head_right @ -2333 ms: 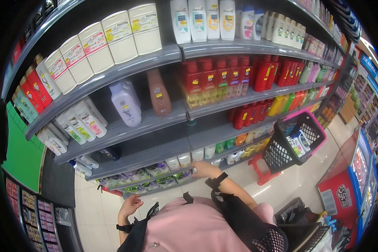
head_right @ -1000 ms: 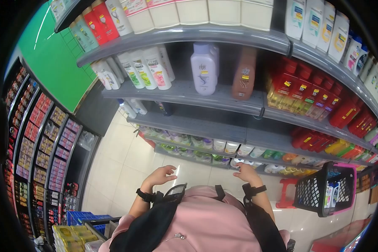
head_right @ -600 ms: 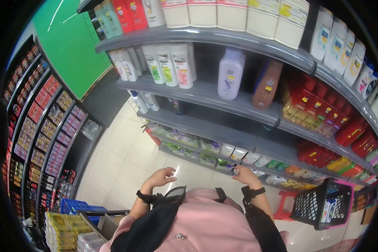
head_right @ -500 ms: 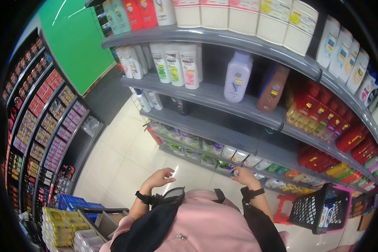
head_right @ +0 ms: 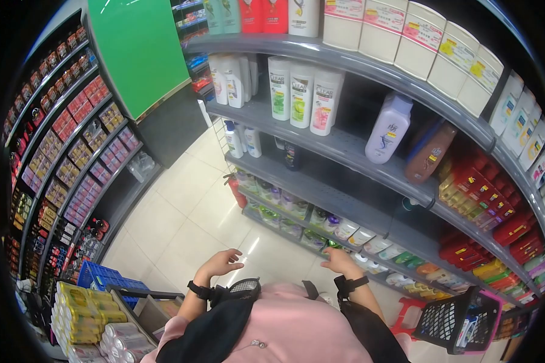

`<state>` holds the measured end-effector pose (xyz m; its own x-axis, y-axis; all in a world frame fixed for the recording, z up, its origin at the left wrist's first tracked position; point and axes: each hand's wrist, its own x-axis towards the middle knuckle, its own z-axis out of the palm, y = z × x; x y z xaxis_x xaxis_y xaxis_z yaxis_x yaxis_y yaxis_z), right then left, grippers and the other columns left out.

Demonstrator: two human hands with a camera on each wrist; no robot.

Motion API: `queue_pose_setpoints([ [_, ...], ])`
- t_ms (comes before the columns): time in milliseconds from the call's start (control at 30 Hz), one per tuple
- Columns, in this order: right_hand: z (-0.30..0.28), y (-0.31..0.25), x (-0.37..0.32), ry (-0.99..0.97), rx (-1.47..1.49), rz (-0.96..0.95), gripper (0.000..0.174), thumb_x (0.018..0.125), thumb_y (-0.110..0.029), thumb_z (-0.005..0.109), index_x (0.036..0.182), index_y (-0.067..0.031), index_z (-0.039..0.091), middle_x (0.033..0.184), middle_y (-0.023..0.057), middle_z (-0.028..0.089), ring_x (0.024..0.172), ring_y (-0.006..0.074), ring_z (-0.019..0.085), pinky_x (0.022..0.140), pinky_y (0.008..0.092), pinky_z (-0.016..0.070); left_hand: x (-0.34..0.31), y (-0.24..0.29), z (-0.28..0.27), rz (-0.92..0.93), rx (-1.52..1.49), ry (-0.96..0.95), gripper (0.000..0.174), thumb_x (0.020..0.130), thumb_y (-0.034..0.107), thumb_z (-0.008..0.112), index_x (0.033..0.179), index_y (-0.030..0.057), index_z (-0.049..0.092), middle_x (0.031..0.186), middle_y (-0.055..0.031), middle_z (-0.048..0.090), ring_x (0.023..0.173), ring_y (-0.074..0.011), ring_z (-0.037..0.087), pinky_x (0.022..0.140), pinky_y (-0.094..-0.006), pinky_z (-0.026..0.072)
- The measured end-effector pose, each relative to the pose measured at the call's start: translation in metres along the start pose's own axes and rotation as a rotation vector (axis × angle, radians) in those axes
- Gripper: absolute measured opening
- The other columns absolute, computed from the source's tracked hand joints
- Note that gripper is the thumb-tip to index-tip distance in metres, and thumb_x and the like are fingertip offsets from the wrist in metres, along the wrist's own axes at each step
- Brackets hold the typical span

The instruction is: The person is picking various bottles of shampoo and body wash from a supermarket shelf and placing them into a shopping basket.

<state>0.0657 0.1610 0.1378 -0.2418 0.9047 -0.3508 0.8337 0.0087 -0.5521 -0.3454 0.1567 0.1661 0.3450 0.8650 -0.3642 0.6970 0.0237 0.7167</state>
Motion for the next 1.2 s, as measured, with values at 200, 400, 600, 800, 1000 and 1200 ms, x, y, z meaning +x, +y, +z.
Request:
queue_pose_setpoints([
  [200, 0.014, -0.024, 0.012, -0.019, -0.038, -0.013, 0.053, 0.073, -0.027, 0.073, 0.117, -0.0038, 0.057, 0.090, 0.0156, 0.066, 0.086, 0.0318, 0.063, 0.074, 0.0382, 0.0489, -0.011, -0.026, -0.011, -0.006, -0.023, 0.004, 0.051, 0.078, 0.034, 0.070, 0.115, 0.0019, 0.057, 0.100, -0.0196, 0.065, 0.092, -0.0312, 0.063, 0.079, -0.0376, 0.0501],
  [400, 0.029, -0.042, 0.022, -0.042, -0.115, -0.085, 0.053, 0.072, -0.027, 0.073, 0.116, -0.0036, 0.057, 0.090, 0.0160, 0.066, 0.085, 0.0325, 0.063, 0.074, 0.0390, 0.0488, -0.032, -0.059, -0.012, -0.041, -0.062, 0.069, 0.051, 0.078, 0.034, 0.070, 0.115, 0.0019, 0.057, 0.100, -0.0193, 0.065, 0.092, -0.0310, 0.063, 0.080, -0.0379, 0.0501],
  [600, 0.023, -0.064, 0.032, -0.106, -0.135, -0.032, 0.053, 0.072, -0.027, 0.072, 0.116, -0.0020, 0.057, 0.094, 0.0175, 0.066, 0.087, 0.0319, 0.064, 0.074, 0.0379, 0.0493, -0.047, -0.089, 0.001, -0.079, -0.112, 0.097, 0.053, 0.078, 0.036, 0.070, 0.117, 0.0025, 0.056, 0.101, -0.0189, 0.064, 0.094, -0.0306, 0.063, 0.082, -0.0379, 0.0498],
  [800, 0.028, -0.073, 0.046, -0.148, -0.167, -0.077, 0.052, 0.075, -0.027, 0.070, 0.118, -0.0019, 0.056, 0.095, 0.0177, 0.066, 0.087, 0.0312, 0.064, 0.074, 0.0369, 0.0496, -0.051, -0.097, 0.008, -0.146, -0.151, 0.099, 0.054, 0.078, 0.037, 0.069, 0.118, 0.0026, 0.056, 0.102, -0.0187, 0.064, 0.095, -0.0304, 0.062, 0.083, -0.0376, 0.0497],
  [1000, 0.034, -0.080, 0.083, -0.252, -0.201, -0.109, 0.053, 0.074, -0.028, 0.070, 0.121, -0.0055, 0.055, 0.108, 0.0193, 0.063, 0.103, 0.0347, 0.059, 0.087, 0.0403, 0.0462, -0.054, -0.114, 0.006, -0.208, -0.194, 0.154, 0.053, 0.078, 0.037, 0.070, 0.117, 0.0029, 0.056, 0.102, -0.0185, 0.064, 0.096, -0.0299, 0.062, 0.082, -0.0371, 0.0500],
  [1200, 0.041, -0.085, 0.143, -0.213, -0.208, -0.272, 0.051, 0.074, -0.028, 0.071, 0.117, -0.0044, 0.057, 0.097, 0.0175, 0.065, 0.090, 0.0323, 0.062, 0.077, 0.0375, 0.0488, -0.034, -0.132, -0.002, -0.259, -0.209, 0.139, 0.054, 0.078, 0.038, 0.070, 0.117, 0.0027, 0.056, 0.102, -0.0189, 0.065, 0.095, -0.0311, 0.063, 0.081, -0.0372, 0.0500],
])
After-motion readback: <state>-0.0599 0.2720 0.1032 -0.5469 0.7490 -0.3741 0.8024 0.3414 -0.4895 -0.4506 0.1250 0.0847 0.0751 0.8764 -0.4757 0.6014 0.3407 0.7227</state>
